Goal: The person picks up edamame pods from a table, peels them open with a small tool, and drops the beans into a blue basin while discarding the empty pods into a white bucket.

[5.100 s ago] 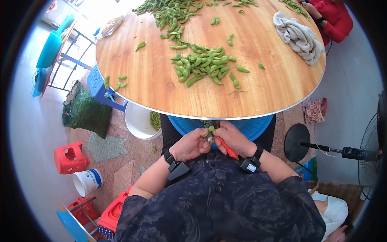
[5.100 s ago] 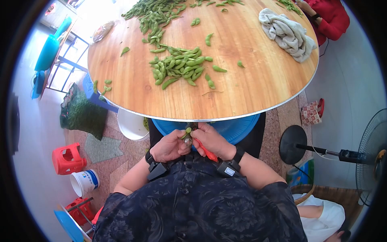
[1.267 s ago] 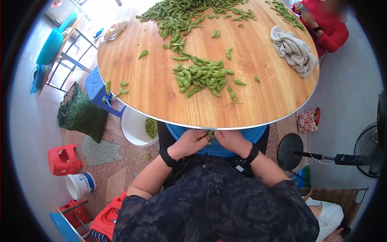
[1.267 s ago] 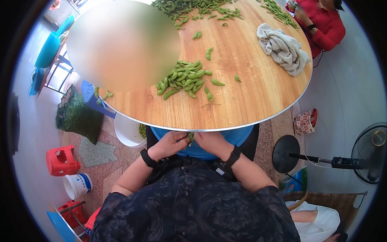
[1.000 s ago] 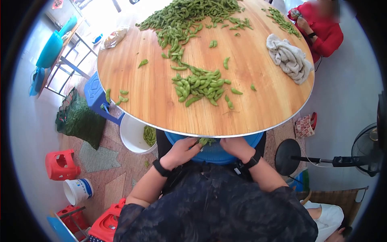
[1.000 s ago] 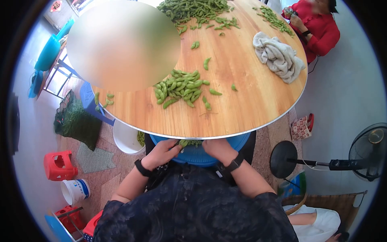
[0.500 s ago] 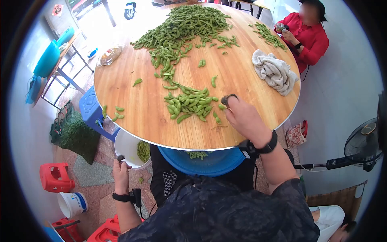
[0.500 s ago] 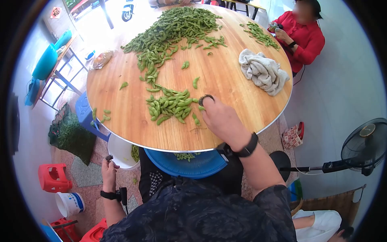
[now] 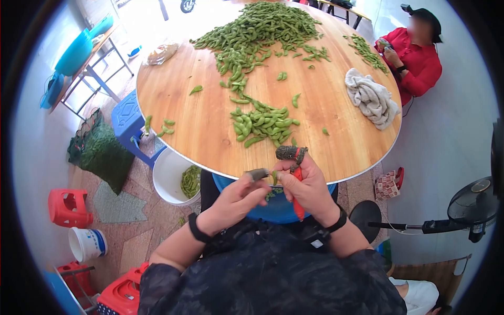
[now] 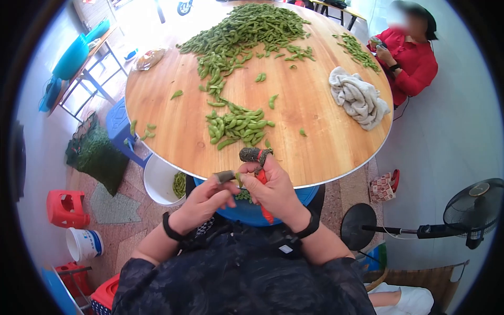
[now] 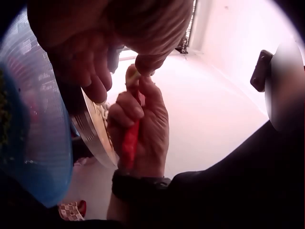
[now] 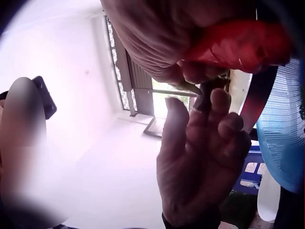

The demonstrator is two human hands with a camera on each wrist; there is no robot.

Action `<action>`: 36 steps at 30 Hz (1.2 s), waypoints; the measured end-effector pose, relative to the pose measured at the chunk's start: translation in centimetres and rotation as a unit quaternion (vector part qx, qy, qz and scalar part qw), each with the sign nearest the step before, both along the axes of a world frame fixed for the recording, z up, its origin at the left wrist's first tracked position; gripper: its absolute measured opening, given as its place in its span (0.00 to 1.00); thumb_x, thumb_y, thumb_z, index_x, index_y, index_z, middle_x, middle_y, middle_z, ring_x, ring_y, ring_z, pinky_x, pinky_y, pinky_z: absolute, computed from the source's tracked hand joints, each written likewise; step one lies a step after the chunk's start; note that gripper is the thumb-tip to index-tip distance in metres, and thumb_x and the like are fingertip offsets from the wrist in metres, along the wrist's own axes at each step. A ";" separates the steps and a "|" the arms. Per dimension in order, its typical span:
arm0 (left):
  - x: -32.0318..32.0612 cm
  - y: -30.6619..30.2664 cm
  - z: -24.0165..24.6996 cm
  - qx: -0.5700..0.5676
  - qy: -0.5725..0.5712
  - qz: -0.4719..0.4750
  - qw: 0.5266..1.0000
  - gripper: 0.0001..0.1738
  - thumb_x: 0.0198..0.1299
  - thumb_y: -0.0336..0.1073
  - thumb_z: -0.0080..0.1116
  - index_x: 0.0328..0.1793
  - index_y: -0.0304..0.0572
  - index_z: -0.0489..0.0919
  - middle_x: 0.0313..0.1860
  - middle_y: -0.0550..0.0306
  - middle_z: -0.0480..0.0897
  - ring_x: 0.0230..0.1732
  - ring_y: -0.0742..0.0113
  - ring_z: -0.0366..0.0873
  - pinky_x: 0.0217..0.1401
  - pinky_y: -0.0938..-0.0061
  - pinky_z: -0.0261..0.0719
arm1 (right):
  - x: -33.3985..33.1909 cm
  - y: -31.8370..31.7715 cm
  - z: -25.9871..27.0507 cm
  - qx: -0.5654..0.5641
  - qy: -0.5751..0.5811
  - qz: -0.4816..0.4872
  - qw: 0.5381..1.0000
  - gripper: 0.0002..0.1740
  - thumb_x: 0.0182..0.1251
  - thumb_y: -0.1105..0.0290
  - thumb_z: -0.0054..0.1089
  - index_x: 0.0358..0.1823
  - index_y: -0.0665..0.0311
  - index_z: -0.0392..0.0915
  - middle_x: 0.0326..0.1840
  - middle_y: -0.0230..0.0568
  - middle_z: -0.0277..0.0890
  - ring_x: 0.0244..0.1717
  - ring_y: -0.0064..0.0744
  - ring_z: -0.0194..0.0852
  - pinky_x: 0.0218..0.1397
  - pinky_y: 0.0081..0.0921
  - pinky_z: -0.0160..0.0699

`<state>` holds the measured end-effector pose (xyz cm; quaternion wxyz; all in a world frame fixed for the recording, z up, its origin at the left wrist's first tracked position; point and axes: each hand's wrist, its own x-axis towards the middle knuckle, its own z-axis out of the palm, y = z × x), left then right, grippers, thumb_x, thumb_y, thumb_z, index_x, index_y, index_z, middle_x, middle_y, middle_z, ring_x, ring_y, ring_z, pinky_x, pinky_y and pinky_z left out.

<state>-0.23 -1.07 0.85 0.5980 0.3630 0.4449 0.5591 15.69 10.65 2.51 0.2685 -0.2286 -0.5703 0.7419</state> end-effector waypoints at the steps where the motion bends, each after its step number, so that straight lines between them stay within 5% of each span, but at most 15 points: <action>1: 0.8 0.9 0.6 -0.009 0.004 -0.015 1.000 0.11 0.72 0.35 0.49 0.55 0.37 0.72 0.43 0.64 0.76 0.38 0.80 0.72 0.42 0.83 0.72 | 0.0 -0.5 -0.7 0.019 -0.008 -0.013 1.000 0.24 0.69 0.73 0.57 0.64 0.64 0.62 0.44 0.32 0.76 0.22 0.12 0.65 0.23 0.12 0.67; 5: 1.6 1.3 -2.1 -0.020 -0.008 -0.007 1.000 0.17 0.73 0.35 0.46 0.64 0.39 0.71 0.34 0.68 0.74 0.33 0.81 0.68 0.37 0.84 0.67 | -0.1 -2.2 -1.3 0.083 -0.057 -0.073 0.992 0.21 0.68 0.77 0.54 0.61 0.66 0.64 0.45 0.34 0.76 0.23 0.12 0.66 0.24 0.12 0.68; 8: 1.0 0.3 -2.2 0.000 0.077 0.010 0.997 0.09 0.73 0.37 0.47 0.45 0.40 0.76 0.30 0.71 0.70 0.30 0.83 0.64 0.35 0.85 0.64 | 0.6 -2.8 -1.9 0.036 0.017 -0.098 0.994 0.16 0.69 0.77 0.47 0.57 0.67 0.65 0.43 0.37 0.77 0.23 0.13 0.67 0.24 0.12 0.68; 11: -0.2 -0.6 -2.1 0.012 0.106 0.030 0.994 0.10 0.73 0.37 0.48 0.39 0.40 0.75 0.28 0.71 0.69 0.30 0.83 0.64 0.34 0.85 0.63 | 2.2 -3.2 -3.3 -0.124 -0.027 0.053 0.991 0.12 0.72 0.72 0.40 0.53 0.65 0.66 0.40 0.40 0.77 0.22 0.16 0.69 0.25 0.15 0.69; 14: -1.0 -0.9 -2.0 0.011 0.100 0.061 0.993 0.11 0.72 0.37 0.48 0.38 0.40 0.75 0.28 0.71 0.69 0.30 0.83 0.63 0.34 0.85 0.63 | 2.5 -4.8 -4.6 -0.142 -0.140 0.200 0.959 0.11 0.72 0.72 0.40 0.53 0.64 0.66 0.36 0.37 0.77 0.23 0.17 0.70 0.25 0.15 0.69; 16: -1.7 -1.3 -2.7 0.009 0.108 0.058 0.992 0.10 0.72 0.37 0.49 0.39 0.40 0.75 0.28 0.72 0.69 0.30 0.83 0.63 0.33 0.85 0.63 | 2.6 -4.6 -4.8 -0.098 -0.156 0.247 0.951 0.13 0.72 0.70 0.41 0.54 0.65 0.65 0.33 0.34 0.76 0.22 0.18 0.71 0.24 0.15 0.69; 22: -0.6 -1.2 -1.7 0.015 0.077 -0.005 0.997 0.10 0.71 0.36 0.50 0.39 0.39 0.76 0.29 0.72 0.70 0.30 0.84 0.63 0.33 0.85 0.63 | 2.6 -2.4 -0.8 -0.019 -0.132 0.137 0.982 0.11 0.72 0.71 0.39 0.52 0.67 0.63 0.30 0.34 0.72 0.17 0.19 0.68 0.21 0.18 0.69; 32: -0.6 -1.5 -3.2 0.043 0.233 -0.060 0.970 0.12 0.69 0.34 0.53 0.31 0.37 0.73 0.23 0.65 0.64 0.27 0.78 0.58 0.30 0.78 0.62 | 1.8 -1.2 -0.3 0.076 -0.192 0.206 0.957 0.05 0.72 0.72 0.42 0.41 0.66 0.62 0.26 0.31 0.73 0.20 0.20 0.69 0.24 0.21 0.70; 34: -0.5 -1.4 -2.6 0.086 0.322 -0.043 0.942 0.16 0.63 0.32 0.57 0.24 0.37 0.65 0.21 0.57 0.65 0.22 0.65 0.62 0.24 0.70 0.62 | 1.7 -1.3 -0.1 0.126 -0.196 0.199 0.952 0.05 0.70 0.72 0.42 0.40 0.67 0.61 0.25 0.37 0.74 0.22 0.30 0.74 0.28 0.27 0.72; 36: -0.4 -0.9 -2.0 0.152 0.407 -0.018 0.901 0.15 0.61 0.31 0.58 0.24 0.38 0.66 0.21 0.55 0.67 0.22 0.60 0.66 0.25 0.67 0.64 | 1.7 -1.3 -0.4 0.135 -0.199 0.200 0.950 0.04 0.70 0.73 0.41 0.41 0.65 0.61 0.25 0.33 0.74 0.19 0.22 0.70 0.24 0.21 0.68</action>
